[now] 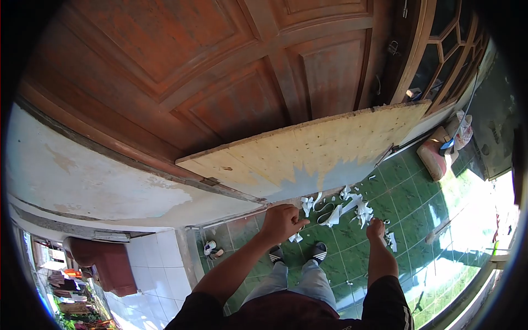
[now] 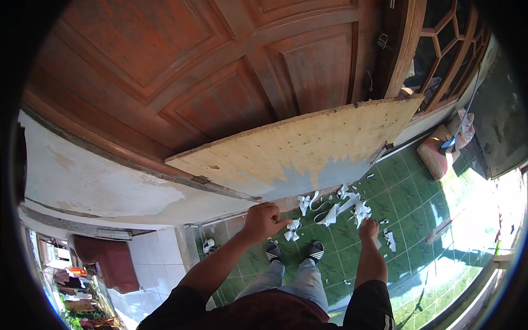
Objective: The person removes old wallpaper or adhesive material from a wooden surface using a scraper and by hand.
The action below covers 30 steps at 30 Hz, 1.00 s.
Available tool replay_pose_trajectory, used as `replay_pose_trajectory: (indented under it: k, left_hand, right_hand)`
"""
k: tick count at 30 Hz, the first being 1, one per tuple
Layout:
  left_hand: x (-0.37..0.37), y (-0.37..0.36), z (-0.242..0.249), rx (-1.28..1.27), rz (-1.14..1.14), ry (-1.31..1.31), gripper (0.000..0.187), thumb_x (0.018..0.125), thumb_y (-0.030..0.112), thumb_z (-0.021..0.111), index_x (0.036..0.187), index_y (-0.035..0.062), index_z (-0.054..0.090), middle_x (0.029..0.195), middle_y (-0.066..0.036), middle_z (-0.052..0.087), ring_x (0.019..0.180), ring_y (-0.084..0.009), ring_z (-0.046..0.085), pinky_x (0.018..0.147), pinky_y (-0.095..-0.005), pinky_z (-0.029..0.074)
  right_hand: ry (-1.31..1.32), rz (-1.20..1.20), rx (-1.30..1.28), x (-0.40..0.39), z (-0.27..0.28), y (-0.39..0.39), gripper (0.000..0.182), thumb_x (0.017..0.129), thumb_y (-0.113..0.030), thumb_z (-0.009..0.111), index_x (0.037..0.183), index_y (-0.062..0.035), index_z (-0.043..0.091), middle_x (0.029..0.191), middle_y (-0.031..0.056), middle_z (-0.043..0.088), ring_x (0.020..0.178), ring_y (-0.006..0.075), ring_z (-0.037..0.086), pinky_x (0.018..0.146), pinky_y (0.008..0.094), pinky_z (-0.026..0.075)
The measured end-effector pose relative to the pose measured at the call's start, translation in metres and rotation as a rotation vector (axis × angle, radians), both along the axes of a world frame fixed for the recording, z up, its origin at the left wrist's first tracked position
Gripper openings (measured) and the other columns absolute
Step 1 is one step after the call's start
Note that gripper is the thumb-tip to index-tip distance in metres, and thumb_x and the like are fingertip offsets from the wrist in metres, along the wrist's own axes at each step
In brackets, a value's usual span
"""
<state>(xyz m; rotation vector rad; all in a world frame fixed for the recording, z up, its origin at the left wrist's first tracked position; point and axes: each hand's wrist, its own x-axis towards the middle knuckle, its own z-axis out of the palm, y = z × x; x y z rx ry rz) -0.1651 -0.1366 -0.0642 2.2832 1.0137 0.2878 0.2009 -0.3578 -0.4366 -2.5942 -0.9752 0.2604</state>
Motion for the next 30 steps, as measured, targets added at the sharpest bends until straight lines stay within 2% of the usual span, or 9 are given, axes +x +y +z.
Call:
replay_pose_trajectory:
  k: [4,5,6,7,11,17,20,23,30]
  left_hand:
    - [0.0,0.01,0.028,0.228,-0.045,-0.147,0.044,0.081,0.029,0.093,0.099,0.005,0.061,0.097,-0.014,0.067,0.088,-0.0335,0.067,0.077,-0.0443,0.053]
    - [-0.001,0.018,0.031,0.345,-0.112,-0.221,0.057,0.084,0.019,0.086,0.13,0.0033,0.057,0.119,-0.02,0.065,0.106,-0.0403,0.066,0.09,-0.0482,0.054]
    - [-0.003,0.026,0.044,0.388,-0.126,-0.172,0.061,0.086,0.008,0.074,0.144,0.0031,0.054,0.122,-0.018,0.063,0.112,-0.0399,0.064,0.098,-0.0509,0.052]
    - [-0.004,0.041,0.055,0.469,-0.131,-0.193,0.061,0.084,0.002,0.069,0.144,0.0041,0.056,0.122,-0.017,0.063,0.113,-0.0382,0.064,0.096,-0.0501,0.053]
    - [-0.01,0.079,0.122,0.544,-0.119,-0.267,0.012,0.092,0.006,0.077,0.104,0.0043,0.075,0.097,-0.009,0.072,0.09,-0.0289,0.071,0.081,-0.0399,0.058]
    - [-0.058,0.116,0.177,0.621,0.048,0.141,0.023,0.087,0.022,0.089,0.086,0.0033,0.077,0.072,-0.006,0.066,0.065,-0.023,0.068,0.058,-0.0369,0.054]
    - [-0.085,0.126,0.173,0.669,0.058,-0.046,0.033,0.087,0.035,0.087,0.093,0.0054,0.076,0.075,-0.008,0.067,0.068,-0.0267,0.069,0.068,-0.0392,0.057]
    - [-0.118,0.155,0.159,0.831,0.014,-0.086,0.039,0.093,0.038,0.081,0.116,0.0063,0.074,0.087,-0.013,0.071,0.087,-0.0337,0.072,0.082,-0.045,0.059]
    - [-0.18,0.21,0.126,0.355,-0.101,0.322,0.06,0.095,0.046,0.076,0.14,0.0084,0.064,0.134,-0.021,0.068,0.12,-0.0411,0.067,0.1,-0.0511,0.054]
  right_hand:
    - [0.268,-0.022,-0.186,-0.006,0.022,0.0,0.044,0.103,-0.047,0.059,0.094,-0.0085,0.078,0.104,0.0213,0.076,0.102,0.044,0.071,0.092,0.0566,0.054]
    - [0.199,0.01,-0.174,-0.013,0.014,-0.003,0.045,0.103,-0.048,0.058,0.098,-0.0086,0.079,0.107,0.023,0.075,0.107,0.0439,0.068,0.097,0.0556,0.052]
    - [0.13,0.044,-0.163,-0.023,0.011,-0.007,0.046,0.104,-0.049,0.057,0.103,-0.0087,0.08,0.11,0.0247,0.074,0.112,0.0437,0.066,0.102,0.0546,0.051]
    - [0.183,-0.093,-0.294,-0.048,0.059,0.007,0.049,0.102,-0.054,0.06,0.113,-0.0106,0.08,0.122,0.0181,0.071,0.131,0.0366,0.057,0.114,0.0515,0.043]
    - [0.375,-0.022,-0.182,-0.091,0.075,-0.005,0.039,0.098,-0.045,0.067,0.114,-0.0113,0.078,0.115,0.0192,0.074,0.111,0.043,0.069,0.098,0.0548,0.055]
    - [0.59,-0.093,0.24,-0.167,0.06,-0.01,0.026,0.087,-0.023,0.077,0.11,-0.0099,0.079,0.101,0.0212,0.078,0.101,0.0423,0.074,0.09,0.0505,0.058]
    - [0.728,0.059,0.193,-0.204,0.143,0.014,0.026,0.088,-0.023,0.078,0.109,-0.0085,0.079,0.104,0.0222,0.077,0.099,0.0413,0.074,0.088,0.0497,0.058]
    - [0.483,0.307,0.4,-0.24,0.202,0.059,0.023,0.089,-0.019,0.079,0.106,-0.0033,0.079,0.1,0.0211,0.077,0.089,0.0414,0.074,0.082,0.0487,0.059]
    - [0.357,0.359,0.691,-0.334,0.35,0.202,0.023,0.09,-0.018,0.078,0.108,-0.0023,0.078,0.102,0.0224,0.077,0.091,0.0391,0.076,0.086,0.0465,0.06]
